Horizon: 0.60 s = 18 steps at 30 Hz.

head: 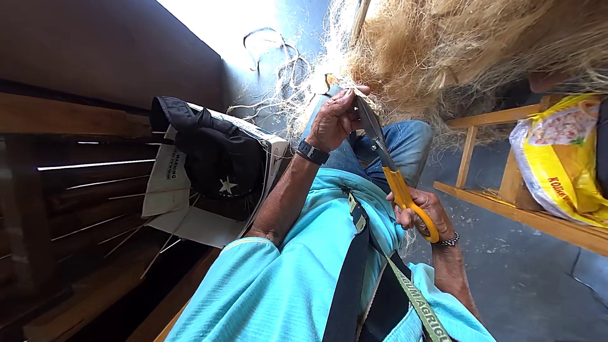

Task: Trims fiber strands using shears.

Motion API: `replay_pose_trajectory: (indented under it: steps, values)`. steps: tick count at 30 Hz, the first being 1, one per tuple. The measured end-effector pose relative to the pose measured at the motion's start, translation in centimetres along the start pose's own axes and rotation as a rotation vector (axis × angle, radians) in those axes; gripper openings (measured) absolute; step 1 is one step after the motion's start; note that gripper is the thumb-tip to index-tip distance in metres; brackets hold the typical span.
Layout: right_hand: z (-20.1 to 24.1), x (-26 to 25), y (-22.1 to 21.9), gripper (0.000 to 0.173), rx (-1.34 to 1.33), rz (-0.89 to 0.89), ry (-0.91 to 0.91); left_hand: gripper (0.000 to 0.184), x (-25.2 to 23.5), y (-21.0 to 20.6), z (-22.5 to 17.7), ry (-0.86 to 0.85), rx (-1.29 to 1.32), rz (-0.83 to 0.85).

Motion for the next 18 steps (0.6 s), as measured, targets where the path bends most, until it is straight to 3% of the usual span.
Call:
replay_pose_trajectory:
  steps: [5,13,18]
  values:
    - [1.0,0.4,-0.1,0.071,-0.065,-0.018,0.152,0.037,0.0,0.2,-0.7,0.004,0.007,-0.069]
    - [2.5,-2.9,1.5,0.092,0.262,-0.412,0.234,0.037,1.0,-1.3,-0.7,0.064,0.007,-0.064]
    - [4.2,-6.4,1.2,0.074,0.184,-0.409,0.458,0.04,3.1,-4.1,1.0,0.191,0.079,-0.009]
Point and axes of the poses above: each hand's wrist, its own x-axis away from the middle knuckle, its own y-axis out of the back of the hand, z = x × y, the point moved 3 cm from there along -x, towards the middle knuckle, and after that the axes turned 2 degrees about -z, right-handed, at the moved point
